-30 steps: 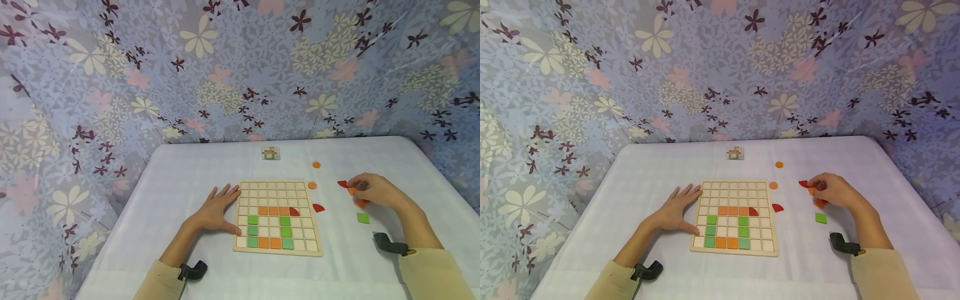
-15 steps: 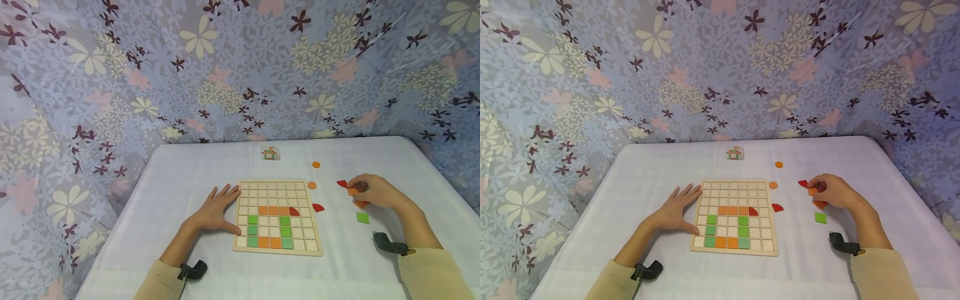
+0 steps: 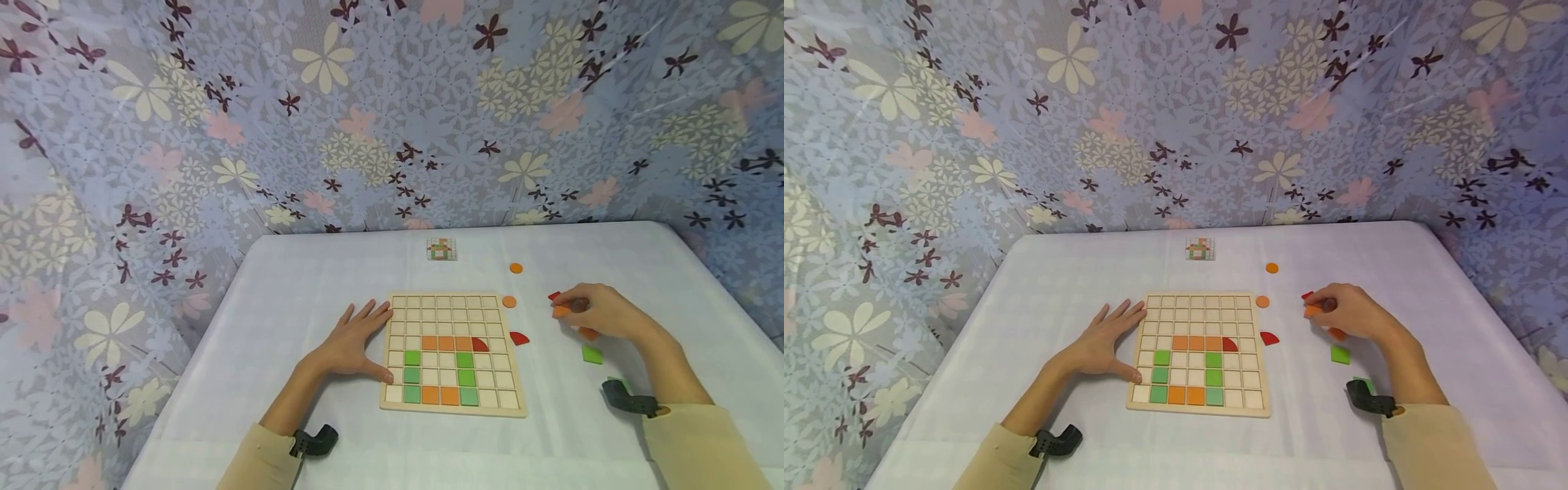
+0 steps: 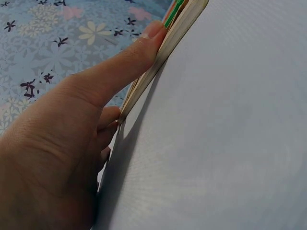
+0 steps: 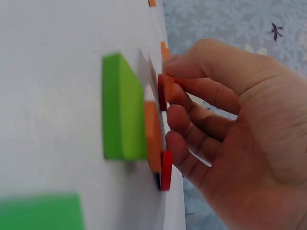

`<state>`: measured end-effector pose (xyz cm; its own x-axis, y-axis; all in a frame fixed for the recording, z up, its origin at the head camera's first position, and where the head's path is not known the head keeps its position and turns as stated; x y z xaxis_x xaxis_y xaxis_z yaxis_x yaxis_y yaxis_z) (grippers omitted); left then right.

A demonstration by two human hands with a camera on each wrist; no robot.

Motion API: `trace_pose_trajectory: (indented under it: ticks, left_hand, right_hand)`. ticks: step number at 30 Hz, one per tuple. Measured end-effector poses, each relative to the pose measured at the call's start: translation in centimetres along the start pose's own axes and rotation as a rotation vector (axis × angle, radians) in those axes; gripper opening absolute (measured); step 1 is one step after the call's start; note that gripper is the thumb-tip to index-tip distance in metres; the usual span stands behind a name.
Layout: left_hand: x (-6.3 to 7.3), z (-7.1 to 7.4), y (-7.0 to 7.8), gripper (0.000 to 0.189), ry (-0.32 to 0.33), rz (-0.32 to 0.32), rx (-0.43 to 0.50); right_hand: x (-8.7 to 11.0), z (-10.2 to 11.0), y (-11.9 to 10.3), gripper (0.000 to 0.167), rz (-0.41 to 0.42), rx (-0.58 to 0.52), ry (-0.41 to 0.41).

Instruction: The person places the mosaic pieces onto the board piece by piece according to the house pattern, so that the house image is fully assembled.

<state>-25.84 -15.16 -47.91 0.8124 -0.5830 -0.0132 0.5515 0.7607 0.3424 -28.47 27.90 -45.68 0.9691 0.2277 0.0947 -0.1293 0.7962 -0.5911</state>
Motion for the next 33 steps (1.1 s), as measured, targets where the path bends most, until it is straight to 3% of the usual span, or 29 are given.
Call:
trace_pose_trajectory:
  ticks: [11,16,33]
  left_hand:
    - [0.0,0.1,0.2,0.128,-0.002,-0.001,0.009]
    - [0.0,0.1,0.1,0.127,-0.007,0.009,0.002]
    - [0.0,-0.1,-0.1,0.129,-0.012,0.013,-0.012]
  right_hand:
    - [-0.4,-1.0,-2.1,0.034,0.061,0.016,0.036]
    - [-0.4,-1.4,-3.2,0.034,0.128,0.018,0.047]
    - [-0.8,-3.7,-7.0,0.033,0.232,-0.028,-0.017]
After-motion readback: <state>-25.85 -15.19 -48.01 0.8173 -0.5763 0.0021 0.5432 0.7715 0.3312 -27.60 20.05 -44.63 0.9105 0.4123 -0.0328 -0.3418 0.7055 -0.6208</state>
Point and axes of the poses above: each hand's wrist, its own x-axis away from the middle knuckle, its own z-axis out of the back of the hand, y = z × x, the point moved 6 cm from there along -x, towards the middle knuckle, and after that the axes turned 3 degrees about y, right-handed, at the moved point
